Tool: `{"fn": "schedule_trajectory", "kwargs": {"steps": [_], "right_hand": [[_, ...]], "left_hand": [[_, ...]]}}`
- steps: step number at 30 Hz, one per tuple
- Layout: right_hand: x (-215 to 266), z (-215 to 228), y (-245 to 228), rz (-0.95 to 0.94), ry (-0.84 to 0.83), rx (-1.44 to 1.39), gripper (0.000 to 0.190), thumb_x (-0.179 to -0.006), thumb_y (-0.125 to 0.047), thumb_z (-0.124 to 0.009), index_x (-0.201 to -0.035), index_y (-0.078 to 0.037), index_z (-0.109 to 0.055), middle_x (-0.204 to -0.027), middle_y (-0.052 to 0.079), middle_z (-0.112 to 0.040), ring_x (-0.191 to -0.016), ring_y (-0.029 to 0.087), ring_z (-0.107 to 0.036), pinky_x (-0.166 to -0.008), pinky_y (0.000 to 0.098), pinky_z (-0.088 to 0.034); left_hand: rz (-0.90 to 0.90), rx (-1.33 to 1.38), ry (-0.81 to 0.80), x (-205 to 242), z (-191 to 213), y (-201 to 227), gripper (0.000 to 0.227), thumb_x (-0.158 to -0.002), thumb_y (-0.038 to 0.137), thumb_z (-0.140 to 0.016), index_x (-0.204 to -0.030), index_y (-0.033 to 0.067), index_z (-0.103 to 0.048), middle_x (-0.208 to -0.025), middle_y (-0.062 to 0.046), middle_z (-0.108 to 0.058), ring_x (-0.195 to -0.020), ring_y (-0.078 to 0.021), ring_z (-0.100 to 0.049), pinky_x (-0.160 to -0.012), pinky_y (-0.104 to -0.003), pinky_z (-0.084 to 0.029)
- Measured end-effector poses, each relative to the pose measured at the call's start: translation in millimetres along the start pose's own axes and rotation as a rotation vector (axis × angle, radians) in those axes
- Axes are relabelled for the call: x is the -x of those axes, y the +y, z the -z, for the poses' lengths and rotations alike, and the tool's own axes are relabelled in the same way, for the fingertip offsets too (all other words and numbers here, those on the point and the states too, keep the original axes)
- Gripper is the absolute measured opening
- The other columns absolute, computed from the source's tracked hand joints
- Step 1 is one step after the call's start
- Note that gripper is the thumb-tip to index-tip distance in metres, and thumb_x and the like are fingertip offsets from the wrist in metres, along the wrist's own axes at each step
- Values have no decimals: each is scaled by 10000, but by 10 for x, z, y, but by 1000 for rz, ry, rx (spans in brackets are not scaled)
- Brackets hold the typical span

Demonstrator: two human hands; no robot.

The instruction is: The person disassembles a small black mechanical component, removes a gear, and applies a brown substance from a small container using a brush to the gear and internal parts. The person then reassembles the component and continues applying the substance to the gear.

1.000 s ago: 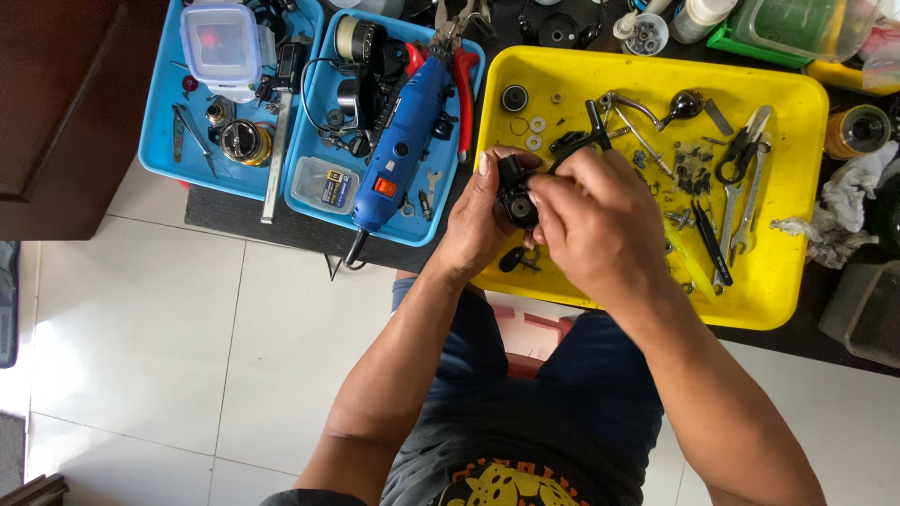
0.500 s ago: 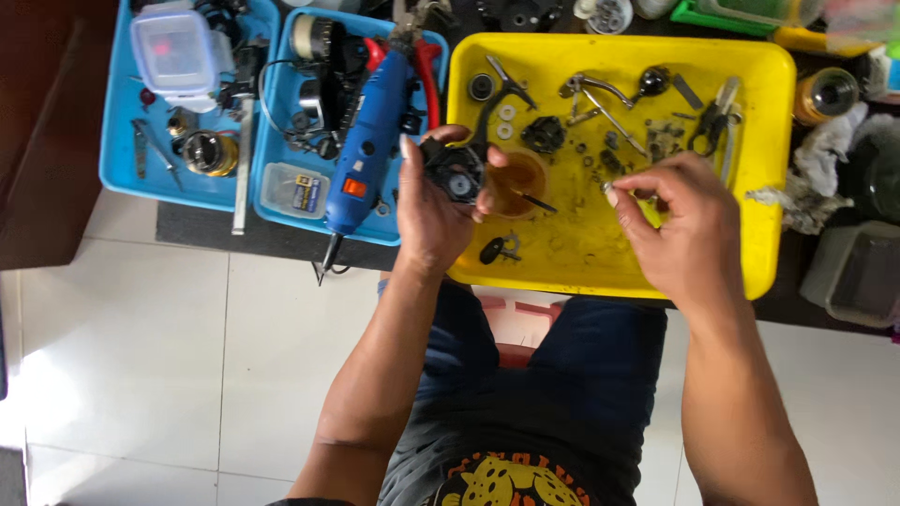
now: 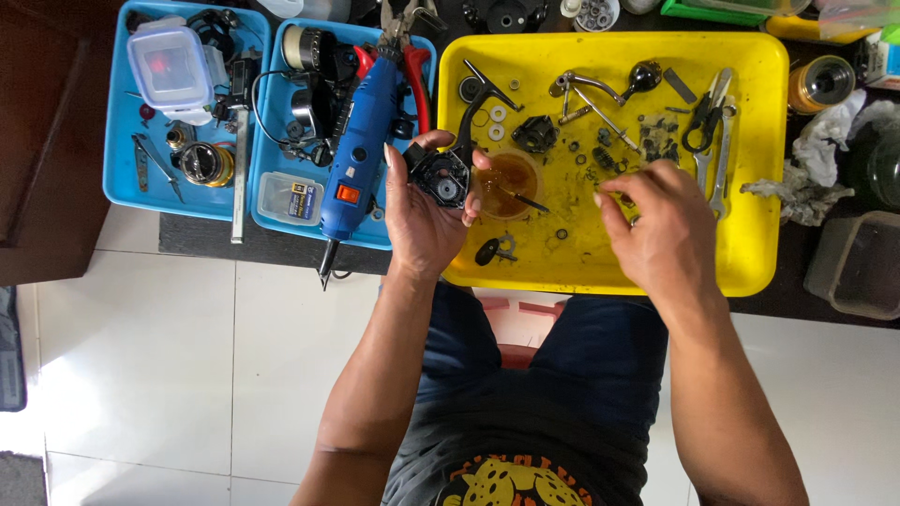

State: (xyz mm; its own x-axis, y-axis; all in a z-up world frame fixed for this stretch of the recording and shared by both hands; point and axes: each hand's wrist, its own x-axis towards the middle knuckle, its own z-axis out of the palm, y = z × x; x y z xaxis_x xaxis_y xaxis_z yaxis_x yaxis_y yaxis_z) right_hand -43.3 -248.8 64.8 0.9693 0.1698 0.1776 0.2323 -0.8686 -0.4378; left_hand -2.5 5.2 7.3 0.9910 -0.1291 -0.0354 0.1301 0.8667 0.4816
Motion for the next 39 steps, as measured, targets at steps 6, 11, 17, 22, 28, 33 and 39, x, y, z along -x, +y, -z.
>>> {"fn": "schedule_trajectory", "kwargs": {"steps": [6, 11, 17, 22, 28, 33, 39], "right_hand": [[124, -9, 232, 9, 144, 93, 84, -1001, -38, -812, -1067, -20, -764, -999, 124, -593, -929, 310, -622, -803, 401, -511], [186, -143, 443, 66, 254, 121, 149, -943, -39, -853, -1062, -59, -767, -1006, 126, -572, -937, 333, -595, -817, 437, -502], [139, -202, 469, 60, 256, 108, 111, -955, -48, -842, -1046, -68, -782, -1030, 100, -564, -951, 285, -552, -840, 406, -469], [-52, -101, 386, 71, 180, 125, 73, -992, -49, -806, -1054, -56, -769, -1043, 97, -521, -981, 270, -502, -857, 390, -446], [38, -60, 495, 116, 386, 221, 155, -1008, -106, -918, -1104, -16, -836, -1097, 140, -575, -979, 288, -507, -756, 393, -465], [332, 123, 501, 124, 492, 170, 148, -992, 115, -784, -1112, 32, -813, -1049, 183, -565, -1012, 367, -536, -843, 470, -482], [517, 132, 537, 51, 629, 151, 263, -955, 130, -669, -1198, 67, -747, -1070, 223, -586, -1006, 417, -582, -847, 543, -489]], "left_hand": [[6, 18, -8, -3, -3, 25, 657, -1048, 659, -346, -1300, 93, -564, -1084, -371, -649, -597, -322, -648, -482, -293, -483], [9, 8, -10, 10, -15, 29, 651, -1047, 654, -345, -1296, 96, -567, -1083, -367, -648, -595, -326, -645, -485, -289, -481], [-6, -51, -43, 7, -58, 31, 616, -1070, 606, -331, -1319, 80, -533, -1071, -381, -644, -599, -333, -659, -484, -296, -489], [-2, -82, -76, 3, -52, 23, 593, -1072, 596, -325, -1324, 94, -516, -1077, -382, -637, -614, -328, -670, -493, -295, -491], [-2, -75, -170, 56, -142, 117, 514, -1119, 516, -358, -1309, 81, -558, -1132, -321, -648, -668, -307, -610, -564, -334, -451], [44, -75, -134, 57, -137, 105, 503, -1105, 507, -391, -1315, 80, -554, -1106, -347, -644, -640, -330, -579, -622, -354, -507], [37, -90, -111, 75, -161, 112, 506, -1107, 485, -387, -1329, 62, -553, -1089, -355, -635, -627, -332, -552, -645, -355, -506]]}}
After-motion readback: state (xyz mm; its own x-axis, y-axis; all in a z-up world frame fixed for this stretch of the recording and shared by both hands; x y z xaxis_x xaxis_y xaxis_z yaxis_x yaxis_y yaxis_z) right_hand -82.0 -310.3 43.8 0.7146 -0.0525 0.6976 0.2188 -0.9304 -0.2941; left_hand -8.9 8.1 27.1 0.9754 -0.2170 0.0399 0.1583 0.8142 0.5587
